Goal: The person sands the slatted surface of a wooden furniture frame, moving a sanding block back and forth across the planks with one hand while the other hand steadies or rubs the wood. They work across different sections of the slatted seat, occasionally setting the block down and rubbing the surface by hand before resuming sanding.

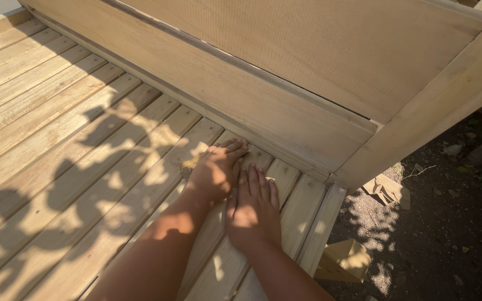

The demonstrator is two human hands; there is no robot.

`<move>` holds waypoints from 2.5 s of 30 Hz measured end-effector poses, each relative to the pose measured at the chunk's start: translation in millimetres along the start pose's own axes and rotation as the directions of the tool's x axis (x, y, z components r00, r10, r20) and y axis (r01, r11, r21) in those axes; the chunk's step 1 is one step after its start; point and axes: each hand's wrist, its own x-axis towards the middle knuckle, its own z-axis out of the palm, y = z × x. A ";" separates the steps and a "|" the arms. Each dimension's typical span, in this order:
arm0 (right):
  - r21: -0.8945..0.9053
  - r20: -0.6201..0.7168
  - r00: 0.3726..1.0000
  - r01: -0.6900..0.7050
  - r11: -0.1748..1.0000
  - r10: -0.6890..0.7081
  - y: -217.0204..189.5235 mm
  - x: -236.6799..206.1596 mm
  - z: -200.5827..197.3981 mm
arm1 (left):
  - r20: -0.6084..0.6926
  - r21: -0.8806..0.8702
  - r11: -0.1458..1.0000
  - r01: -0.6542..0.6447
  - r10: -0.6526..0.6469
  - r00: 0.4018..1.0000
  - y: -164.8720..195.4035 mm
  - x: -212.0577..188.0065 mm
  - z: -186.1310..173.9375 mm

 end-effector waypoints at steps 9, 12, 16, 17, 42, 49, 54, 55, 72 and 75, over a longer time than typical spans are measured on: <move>0.026 0.011 0.999 -0.045 0.999 0.044 -1.8 6.6 -3.6 | -0.172 0.094 0.995 0.018 -0.001 0.985 -18.3 -237.4 -39.5; 0.013 0.025 0.999 -0.031 0.999 0.030 -1.2 3.4 -1.1 | -0.074 0.003 0.997 0.072 -0.072 0.995 -18.0 -208.1 -35.5; 0.010 0.016 1.000 -0.026 1.000 0.026 0.8 -1.7 3.2 | 0.138 -0.011 0.996 0.085 -0.083 0.987 -9.5 -78.9 -15.5; 0.014 0.019 1.000 -0.020 1.000 0.020 1.4 -1.8 3.4 | 0.180 0.060 0.996 0.061 -0.071 0.981 -9.6 -44.1 -7.2; 0.015 0.004 1.000 -0.011 1.000 0.011 0.1 -1.9 -3.6 | -0.043 0.232 0.965 0.120 -0.113 0.993 -42.7 -10.2 21.1; -0.004 0.032 0.999 -0.030 1.000 0.030 0.4 1.7 -4.2 | -0.006 0.019 0.968 0.251 -0.250 0.968 -22.5 -111.5 -33.6; -0.017 0.073 0.995 -0.072 0.997 0.073 -3.3 5.9 -8.5 | -0.041 0.072 0.915 0.397 -0.395 0.918 -34.8 -248.7 -55.6; -0.021 0.076 0.994 -0.076 0.997 0.077 -3.5 5.9 -8.6 | -0.017 0.087 0.920 0.382 -0.382 0.924 -40.4 -247.9 -50.0; -0.019 0.061 0.996 -0.063 0.998 0.064 -2.2 4.0 -8.7 | -0.027 -0.016 0.976 0.216 -0.217 0.976 -17.0 -224.1 -60.4; -0.018 0.085 0.993 -0.081 0.997 0.082 -4.1 4.4 -11.2 | -0.059 0.032 0.987 0.155 -0.153 0.986 -24.2 -248.3 -58.3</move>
